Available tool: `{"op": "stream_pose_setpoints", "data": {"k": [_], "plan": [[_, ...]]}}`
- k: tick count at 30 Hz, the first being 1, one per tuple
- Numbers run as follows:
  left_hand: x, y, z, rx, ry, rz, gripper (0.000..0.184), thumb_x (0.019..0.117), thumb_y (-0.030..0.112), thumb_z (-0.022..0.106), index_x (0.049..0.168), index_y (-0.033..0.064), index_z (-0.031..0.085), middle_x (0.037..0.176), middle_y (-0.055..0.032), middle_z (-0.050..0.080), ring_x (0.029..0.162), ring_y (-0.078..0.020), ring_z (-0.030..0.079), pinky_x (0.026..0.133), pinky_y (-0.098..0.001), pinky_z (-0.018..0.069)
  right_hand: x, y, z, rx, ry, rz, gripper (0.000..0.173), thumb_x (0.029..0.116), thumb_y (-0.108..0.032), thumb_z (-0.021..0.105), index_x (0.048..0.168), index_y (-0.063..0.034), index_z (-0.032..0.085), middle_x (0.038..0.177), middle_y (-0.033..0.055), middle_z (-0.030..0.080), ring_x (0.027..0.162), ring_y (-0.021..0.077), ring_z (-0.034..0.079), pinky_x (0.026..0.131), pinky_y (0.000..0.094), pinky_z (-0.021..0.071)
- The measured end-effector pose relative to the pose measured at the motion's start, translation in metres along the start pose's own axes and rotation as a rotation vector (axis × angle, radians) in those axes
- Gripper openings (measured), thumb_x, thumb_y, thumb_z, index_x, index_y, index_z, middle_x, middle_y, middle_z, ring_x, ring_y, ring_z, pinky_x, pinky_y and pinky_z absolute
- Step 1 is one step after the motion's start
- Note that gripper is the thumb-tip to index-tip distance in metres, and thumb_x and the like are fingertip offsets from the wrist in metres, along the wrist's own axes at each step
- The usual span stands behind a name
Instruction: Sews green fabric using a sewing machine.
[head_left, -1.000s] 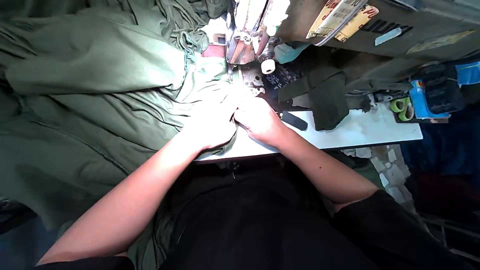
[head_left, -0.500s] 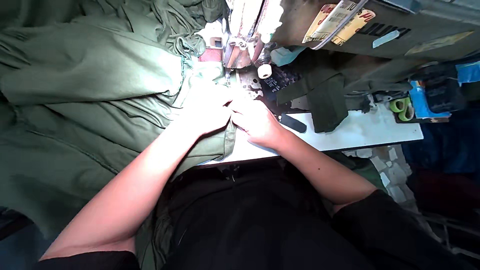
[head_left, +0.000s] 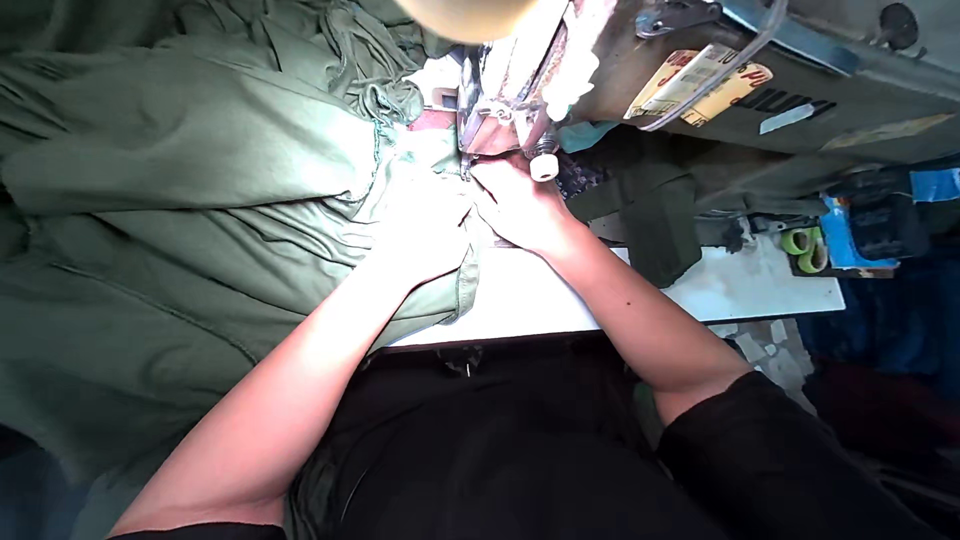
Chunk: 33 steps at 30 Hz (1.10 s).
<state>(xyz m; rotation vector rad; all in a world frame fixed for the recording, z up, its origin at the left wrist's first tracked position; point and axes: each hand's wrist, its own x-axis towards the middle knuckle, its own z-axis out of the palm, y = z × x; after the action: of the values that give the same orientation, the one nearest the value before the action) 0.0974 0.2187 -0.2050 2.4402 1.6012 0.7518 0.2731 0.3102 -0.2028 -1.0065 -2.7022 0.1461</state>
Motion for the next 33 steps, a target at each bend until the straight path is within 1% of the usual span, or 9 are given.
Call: {"op": "stream_pose_setpoints", "data": {"k": [6, 16, 18, 21, 24, 26, 28, 30, 33], "plan": [[0.004, -0.001, 0.002, 0.027, 0.007, -0.026, 0.049, 0.0896, 0.023, 0.045, 0.127, 0.0033, 0.070, 0.127, -0.0206, 0.066, 0.123, -0.0399, 0.060, 0.102, -0.0612, 0.0414, 0.006, 0.008, 0.006, 0.070, -0.080, 0.075, 0.041, 0.1038, -0.032, 0.047, 0.134, -0.0138, 0.067, 0.138, 0.0134, 0.063, 0.136, 0.0322, 0.053, 0.113, 0.0550, 0.0373], [0.005, -0.001, 0.000, 0.094, 0.001, -0.045, 0.047, 0.0884, 0.023, 0.045, 0.124, 0.0059, 0.071, 0.128, -0.0208, 0.065, 0.123, -0.0430, 0.058, 0.099, -0.0650, 0.0399, -0.002, -0.001, -0.007, 0.057, -0.098, 0.071, 0.043, 0.1060, -0.029, 0.045, 0.140, -0.0111, 0.063, 0.142, 0.0150, 0.062, 0.135, 0.0341, 0.054, 0.111, 0.0532, 0.0401], [0.005, -0.001, -0.002, 0.077, -0.004, -0.049, 0.047, 0.0879, 0.022, 0.046, 0.125, 0.0054, 0.071, 0.129, -0.0212, 0.065, 0.123, -0.0439, 0.057, 0.099, -0.0655, 0.0391, -0.028, -0.011, -0.027, 0.142, -0.008, 0.034, 0.040, 0.1046, -0.021, 0.047, 0.137, -0.0062, 0.065, 0.143, 0.0158, 0.062, 0.134, 0.0333, 0.057, 0.113, 0.0500, 0.0415], [0.006, -0.002, -0.002, 0.065, -0.006, -0.054, 0.047, 0.0880, 0.023, 0.047, 0.124, 0.0041, 0.071, 0.129, -0.0225, 0.065, 0.124, -0.0451, 0.057, 0.101, -0.0670, 0.0384, -0.090, -0.008, -0.074, 0.228, 0.381, 0.015, 0.030, 0.1044, -0.012, 0.049, 0.118, 0.0021, 0.072, 0.125, 0.0185, 0.071, 0.122, 0.0277, 0.066, 0.106, 0.0416, 0.0512], [0.006, -0.002, 0.000, 0.082, -0.001, -0.056, 0.045, 0.0874, 0.021, 0.048, 0.122, 0.0040, 0.071, 0.129, -0.0217, 0.065, 0.123, -0.0442, 0.058, 0.100, -0.0663, 0.0396, -0.154, 0.058, -0.100, 0.034, 0.723, 0.289, 0.034, 0.1056, -0.012, 0.048, 0.122, 0.0124, 0.064, 0.123, 0.0293, 0.065, 0.116, 0.0303, 0.064, 0.101, 0.0374, 0.0527], [0.006, -0.001, -0.001, 0.075, 0.001, -0.056, 0.045, 0.0874, 0.020, 0.049, 0.122, 0.0034, 0.072, 0.130, -0.0221, 0.065, 0.123, -0.0441, 0.058, 0.101, -0.0659, 0.0391, -0.181, 0.104, -0.093, -0.099, 0.755, 0.536, 0.044, 0.1034, -0.015, 0.047, 0.138, 0.0123, 0.052, 0.141, 0.0350, 0.051, 0.134, 0.0398, 0.051, 0.111, 0.0412, 0.0437], [0.006, -0.002, -0.001, 0.073, -0.004, -0.050, 0.045, 0.0875, 0.020, 0.049, 0.123, 0.0029, 0.071, 0.131, -0.0223, 0.064, 0.124, -0.0441, 0.058, 0.102, -0.0654, 0.0389, -0.197, 0.125, -0.075, -0.201, 0.653, 0.620, 0.050, 0.1039, -0.018, 0.046, 0.146, 0.0085, 0.047, 0.156, 0.0373, 0.035, 0.148, 0.0533, 0.030, 0.122, 0.0586, 0.0259], [0.006, -0.001, -0.002, 0.081, -0.015, -0.056, 0.046, 0.0874, 0.020, 0.048, 0.123, 0.0026, 0.071, 0.132, -0.0228, 0.064, 0.124, -0.0443, 0.058, 0.102, -0.0649, 0.0396, -0.203, 0.135, -0.055, -0.290, 0.671, 0.607, 0.047, 0.1045, -0.020, 0.046, 0.145, 0.0016, 0.052, 0.154, 0.0319, 0.043, 0.148, 0.0556, 0.030, 0.120, 0.0671, 0.0218], [0.006, -0.001, -0.002, 0.094, -0.017, -0.056, 0.046, 0.0866, 0.019, 0.048, 0.123, 0.0024, 0.071, 0.131, -0.0226, 0.064, 0.123, -0.0439, 0.059, 0.100, -0.0648, 0.0410, -0.205, 0.137, -0.050, -0.260, 0.711, 0.574, 0.047, 0.1029, -0.017, 0.047, 0.145, 0.0040, 0.051, 0.152, 0.0330, 0.045, 0.147, 0.0523, 0.034, 0.122, 0.0596, 0.0248]]}}
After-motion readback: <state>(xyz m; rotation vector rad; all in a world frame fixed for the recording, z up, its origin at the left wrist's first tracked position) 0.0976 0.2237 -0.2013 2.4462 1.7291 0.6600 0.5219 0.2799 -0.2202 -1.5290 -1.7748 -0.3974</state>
